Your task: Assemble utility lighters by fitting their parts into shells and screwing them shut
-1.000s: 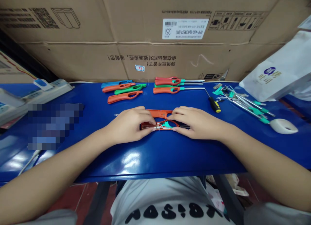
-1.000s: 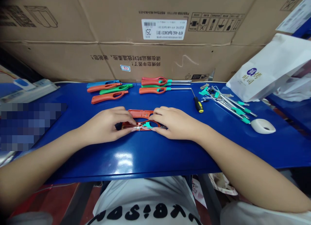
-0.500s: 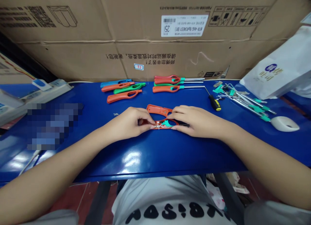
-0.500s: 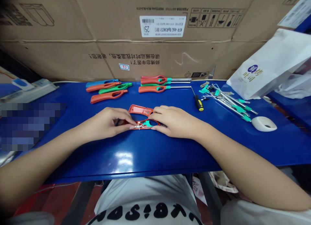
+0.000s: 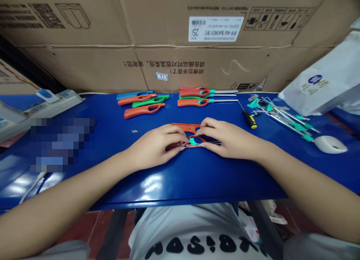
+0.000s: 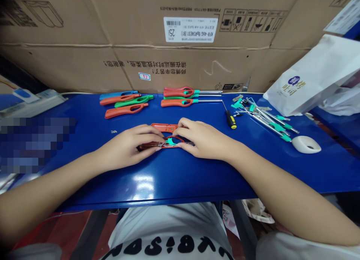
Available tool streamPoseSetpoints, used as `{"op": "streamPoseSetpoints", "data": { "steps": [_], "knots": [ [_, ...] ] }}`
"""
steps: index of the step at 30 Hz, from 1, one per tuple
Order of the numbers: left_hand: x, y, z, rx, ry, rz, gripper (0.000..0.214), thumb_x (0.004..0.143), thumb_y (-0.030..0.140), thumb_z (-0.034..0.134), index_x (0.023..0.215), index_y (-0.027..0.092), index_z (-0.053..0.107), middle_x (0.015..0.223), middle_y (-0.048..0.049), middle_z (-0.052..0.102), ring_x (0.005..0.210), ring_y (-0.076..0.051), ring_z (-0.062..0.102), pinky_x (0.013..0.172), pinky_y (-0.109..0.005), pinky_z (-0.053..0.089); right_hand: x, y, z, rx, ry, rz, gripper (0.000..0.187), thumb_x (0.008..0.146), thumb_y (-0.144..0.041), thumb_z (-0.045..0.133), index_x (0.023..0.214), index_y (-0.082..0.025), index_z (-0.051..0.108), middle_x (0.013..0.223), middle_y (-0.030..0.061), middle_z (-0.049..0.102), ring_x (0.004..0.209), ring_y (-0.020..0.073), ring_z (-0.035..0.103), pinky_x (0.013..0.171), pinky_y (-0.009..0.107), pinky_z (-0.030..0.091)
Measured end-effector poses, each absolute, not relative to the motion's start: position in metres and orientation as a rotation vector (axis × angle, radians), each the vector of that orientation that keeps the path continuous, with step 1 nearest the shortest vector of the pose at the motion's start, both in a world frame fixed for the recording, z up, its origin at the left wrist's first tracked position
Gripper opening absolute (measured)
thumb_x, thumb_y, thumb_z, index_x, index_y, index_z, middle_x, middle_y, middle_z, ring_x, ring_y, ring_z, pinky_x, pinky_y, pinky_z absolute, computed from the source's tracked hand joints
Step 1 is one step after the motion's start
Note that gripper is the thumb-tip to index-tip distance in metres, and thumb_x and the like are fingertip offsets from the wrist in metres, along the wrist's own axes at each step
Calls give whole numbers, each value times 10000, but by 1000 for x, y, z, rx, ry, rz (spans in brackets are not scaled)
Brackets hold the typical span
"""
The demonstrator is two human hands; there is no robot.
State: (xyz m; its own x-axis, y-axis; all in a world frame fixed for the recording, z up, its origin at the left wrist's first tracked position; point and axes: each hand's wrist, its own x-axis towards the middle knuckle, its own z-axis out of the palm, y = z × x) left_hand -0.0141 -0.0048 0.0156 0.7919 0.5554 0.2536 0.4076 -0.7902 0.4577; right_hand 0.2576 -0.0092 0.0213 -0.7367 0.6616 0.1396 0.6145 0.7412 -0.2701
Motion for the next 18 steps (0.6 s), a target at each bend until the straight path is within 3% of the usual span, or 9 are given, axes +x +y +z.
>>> {"op": "streamPoseSetpoints", "data": {
  "steps": [5, 8, 18],
  "knots": [
    [-10, -4, 5, 2591, 657, 573, 248, 986, 154, 545, 1136, 212, 734, 1134, -76, 692, 1059, -192, 638, 948, -324, 511, 256, -8, 22, -955, -2745, 350, 126, 991, -266, 561, 1033, -201, 660, 1060, 74, 668, 970, 223, 633, 845, 361, 450],
    [-10, -4, 4, 2623, 668, 580, 267, 982, 149, 550, 1140, 228, 750, 1132, -81, 699, 1028, -193, 653, 907, -320, 527, 255, -8, 21, -941, -2754, 389, 126, 998, -239, 537, 964, -200, 652, 986, 55, 697, 918, 204, 642, 834, 347, 431],
    [-11, -5, 2, 2684, 661, 566, 252, 994, 182, 550, 1122, 223, 763, 1130, -82, 710, 1015, -198, 666, 898, -327, 532, 254, -9, 17, -919, -2790, 265, 165, 997, -262, 545, 961, -198, 693, 967, 61, 716, 932, 212, 654, 829, 348, 415]
  ]
}}
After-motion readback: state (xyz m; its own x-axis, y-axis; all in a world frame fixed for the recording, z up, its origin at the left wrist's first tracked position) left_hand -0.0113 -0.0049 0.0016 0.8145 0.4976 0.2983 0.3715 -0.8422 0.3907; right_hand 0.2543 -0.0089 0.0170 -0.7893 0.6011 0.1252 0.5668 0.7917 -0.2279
